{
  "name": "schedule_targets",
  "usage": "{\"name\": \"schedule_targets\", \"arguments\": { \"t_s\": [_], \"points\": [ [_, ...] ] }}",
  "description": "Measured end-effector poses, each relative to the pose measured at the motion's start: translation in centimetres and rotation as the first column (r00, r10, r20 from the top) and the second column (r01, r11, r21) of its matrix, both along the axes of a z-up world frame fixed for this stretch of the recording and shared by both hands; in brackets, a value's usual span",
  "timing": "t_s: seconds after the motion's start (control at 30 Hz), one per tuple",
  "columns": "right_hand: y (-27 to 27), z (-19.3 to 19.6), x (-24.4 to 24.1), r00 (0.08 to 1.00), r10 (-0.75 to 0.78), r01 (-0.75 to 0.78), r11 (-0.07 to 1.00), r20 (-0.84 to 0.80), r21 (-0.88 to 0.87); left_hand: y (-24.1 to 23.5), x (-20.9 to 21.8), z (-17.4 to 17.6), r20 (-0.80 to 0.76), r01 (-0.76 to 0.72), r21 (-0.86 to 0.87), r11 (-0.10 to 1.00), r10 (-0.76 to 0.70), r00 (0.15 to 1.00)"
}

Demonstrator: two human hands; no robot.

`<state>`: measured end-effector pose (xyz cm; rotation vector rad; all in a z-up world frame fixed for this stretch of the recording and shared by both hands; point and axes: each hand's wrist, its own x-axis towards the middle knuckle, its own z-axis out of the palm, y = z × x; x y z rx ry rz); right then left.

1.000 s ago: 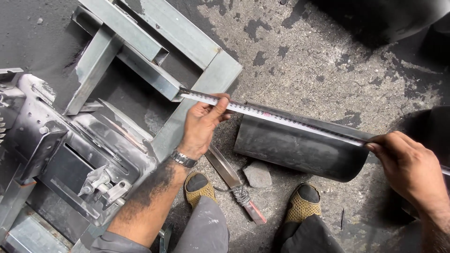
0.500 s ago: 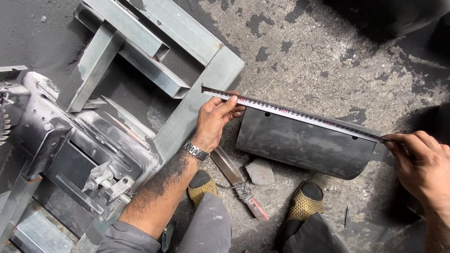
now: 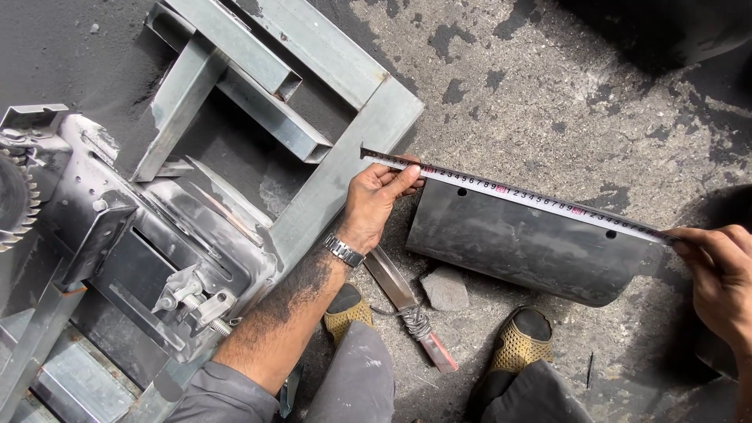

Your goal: Measure different rubber components using a measuring tape in a workshop setting.

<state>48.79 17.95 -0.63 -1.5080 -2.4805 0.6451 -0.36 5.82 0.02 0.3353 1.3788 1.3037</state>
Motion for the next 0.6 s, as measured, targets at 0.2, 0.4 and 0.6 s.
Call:
{"name": "schedule_targets", "arguments": {
  "t_s": [0.2,0.4,0.6],
  "points": [
    [0.0,-0.9,0.9,1.0,-0.012,0.012,1.0,0.02,-0.012,0.1,0.3,-0.2,-0.024,-0.023,-0.018,1.0,0.022,0.999],
    [0.5,-2.2,1.9,1.0,0.005,-0.005,1.0,-0.004,-0.028,0.1,0.5,-0.1,-0.011,-0.032,-0.017,0.999,0.032,0.999],
    [0.4,-2.7,2.4,1.0,0.008,-0.008,1.0,-0.019,-0.022,-0.1,0.5,-0.3,-0.01,-0.033,0.011,0.999,0.033,0.999]
  ]
}}
